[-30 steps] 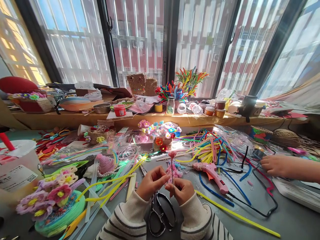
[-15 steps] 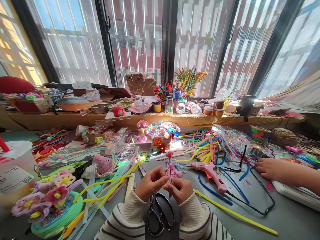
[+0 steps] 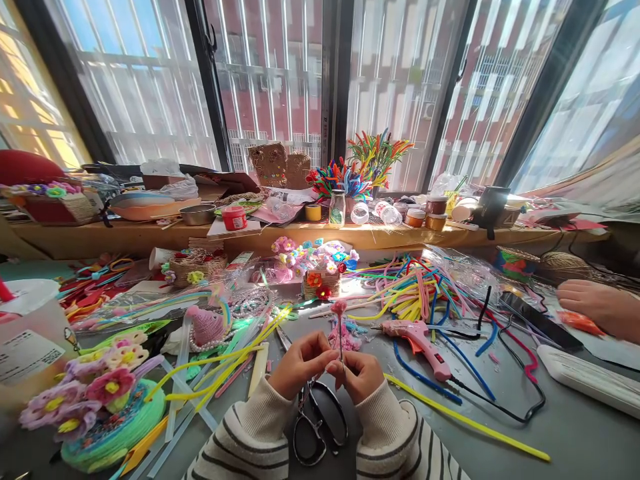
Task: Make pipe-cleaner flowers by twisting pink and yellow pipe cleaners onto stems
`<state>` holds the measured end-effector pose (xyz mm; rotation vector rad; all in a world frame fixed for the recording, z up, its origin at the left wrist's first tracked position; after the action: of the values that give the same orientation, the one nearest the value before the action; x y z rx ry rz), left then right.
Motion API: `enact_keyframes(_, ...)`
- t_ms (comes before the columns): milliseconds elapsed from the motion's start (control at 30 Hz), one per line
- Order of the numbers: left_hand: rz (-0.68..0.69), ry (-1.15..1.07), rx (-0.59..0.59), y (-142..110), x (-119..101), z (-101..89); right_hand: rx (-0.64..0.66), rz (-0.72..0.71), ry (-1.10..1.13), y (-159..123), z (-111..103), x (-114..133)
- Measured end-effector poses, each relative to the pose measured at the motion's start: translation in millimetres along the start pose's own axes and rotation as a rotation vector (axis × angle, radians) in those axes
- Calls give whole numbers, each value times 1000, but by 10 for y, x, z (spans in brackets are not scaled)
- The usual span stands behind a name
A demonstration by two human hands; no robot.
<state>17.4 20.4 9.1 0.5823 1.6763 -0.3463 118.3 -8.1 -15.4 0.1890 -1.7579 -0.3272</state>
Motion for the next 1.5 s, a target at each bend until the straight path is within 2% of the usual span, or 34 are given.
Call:
enact_keyframes(333, -3, -6, -5, -5, -1, -15, 17, -10, 45, -22, 22, 18)
enact_keyframes(567, -19, -14, -61, -14, -33, -31, 3, 20, 2, 9, -29, 10)
enact_keyframes(733, -30, -7, -148, -15, -22, -79, 43, 16, 34, -6, 1, 8)
enact_keyframes(900, -38, -7, -182, -12, -12, -101, 117, 0, 22, -38, 69, 47)
enact_keyframes(1033, -40, -24, -174, -13, -29, -98, 202, -13, -19, -55, 118, 111)
enact_keyframes(1300, -56, 8, -72, -5, -18, -66, 220, -35, -106, -40, 55, 102)
enact_keyframes(1400, -63, 2, -78, -2, -8, -69, 189, -46, -127, -18, 13, 84)
enact_keyframes(1500, -57, 13, -88, -7, -22, -69, 103, -42, -146, 5, -33, 95)
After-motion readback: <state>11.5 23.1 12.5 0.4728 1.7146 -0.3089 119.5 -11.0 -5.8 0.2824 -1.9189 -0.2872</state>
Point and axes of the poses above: each hand's wrist, its own y-axis towards the middle knuckle, its own z-axis out of the palm, x = y × z, the point moved 4 cm from there along y, towards the middle knuckle, and after that the axes turned 13 degrees about y, right-handed, at the moved point
